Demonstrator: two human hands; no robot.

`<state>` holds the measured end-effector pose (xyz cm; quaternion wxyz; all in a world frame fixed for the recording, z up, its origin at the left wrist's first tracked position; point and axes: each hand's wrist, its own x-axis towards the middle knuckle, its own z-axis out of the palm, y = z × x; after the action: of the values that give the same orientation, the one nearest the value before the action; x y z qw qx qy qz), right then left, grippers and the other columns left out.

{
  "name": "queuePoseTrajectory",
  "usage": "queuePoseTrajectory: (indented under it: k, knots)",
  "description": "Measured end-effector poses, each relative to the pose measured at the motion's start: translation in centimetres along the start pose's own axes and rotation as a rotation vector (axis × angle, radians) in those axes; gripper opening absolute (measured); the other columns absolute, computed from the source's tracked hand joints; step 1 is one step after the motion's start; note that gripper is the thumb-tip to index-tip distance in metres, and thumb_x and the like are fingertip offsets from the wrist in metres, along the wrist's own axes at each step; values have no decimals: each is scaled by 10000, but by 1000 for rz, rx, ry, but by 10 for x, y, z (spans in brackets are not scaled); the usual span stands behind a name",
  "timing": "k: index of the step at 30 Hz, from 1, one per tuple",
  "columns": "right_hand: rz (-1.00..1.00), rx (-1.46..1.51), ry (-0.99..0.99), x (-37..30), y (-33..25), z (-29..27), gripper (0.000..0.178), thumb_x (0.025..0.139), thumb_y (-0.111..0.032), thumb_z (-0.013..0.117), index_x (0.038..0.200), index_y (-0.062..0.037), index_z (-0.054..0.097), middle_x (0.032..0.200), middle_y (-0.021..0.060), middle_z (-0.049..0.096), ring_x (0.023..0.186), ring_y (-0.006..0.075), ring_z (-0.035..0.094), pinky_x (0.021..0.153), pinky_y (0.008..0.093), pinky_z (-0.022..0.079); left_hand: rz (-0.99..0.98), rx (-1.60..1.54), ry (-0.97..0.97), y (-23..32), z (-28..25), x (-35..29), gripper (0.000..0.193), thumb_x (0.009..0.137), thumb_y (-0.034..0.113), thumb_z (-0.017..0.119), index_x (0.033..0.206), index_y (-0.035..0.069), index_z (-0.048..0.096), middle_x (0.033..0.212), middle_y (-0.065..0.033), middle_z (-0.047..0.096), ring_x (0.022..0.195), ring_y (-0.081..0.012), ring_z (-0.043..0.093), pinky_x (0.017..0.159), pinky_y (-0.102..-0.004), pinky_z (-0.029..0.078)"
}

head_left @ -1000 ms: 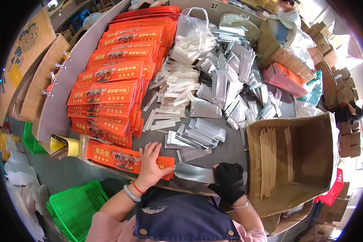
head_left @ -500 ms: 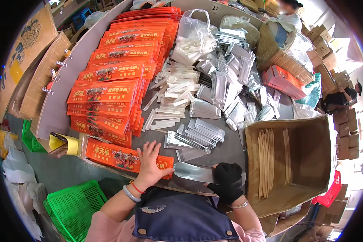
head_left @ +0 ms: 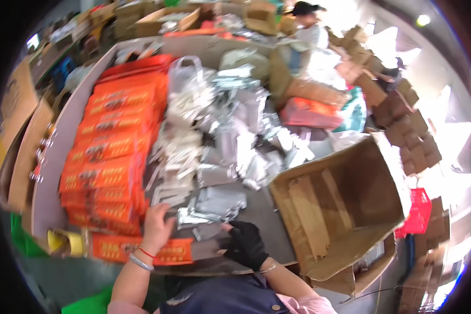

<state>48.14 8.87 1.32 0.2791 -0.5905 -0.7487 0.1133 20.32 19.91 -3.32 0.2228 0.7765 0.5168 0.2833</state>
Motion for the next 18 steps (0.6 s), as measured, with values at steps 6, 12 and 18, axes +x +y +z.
queuePoseTrajectory:
  k: [6, 12, 18]
  knots:
    - [788, -662, 217, -108, 110, -71, 402, 774, -362, 704, 1021, -70, 580, 999, 146, 582, 957, 358, 562, 809, 502, 429, -6, 251, -117, -33, 16, 42, 104, 728, 108, 749, 786, 97, 663, 848, -107, 616, 868, -335, 586, 783, -460, 449]
    - [881, -716, -18, -122, 124, -67, 273, 811, -291, 655, 976, -93, 564, 975, 134, 571, 947, 330, 562, 798, 496, 442, 61, 148, -179, -41, 8, 60, 45, 740, 90, 706, 740, 46, 701, 791, -174, 646, 791, -374, 633, 704, -469, 503]
    - [877, -730, 130, -116, 122, -60, 178, 846, -184, 603, 964, -62, 551, 990, 149, 568, 930, 358, 551, 803, 475, 451, 213, 257, -79, 4, 7, 72, 58, 830, 82, 612, 832, 37, 647, 842, -163, 617, 835, -385, 595, 739, -464, 484]
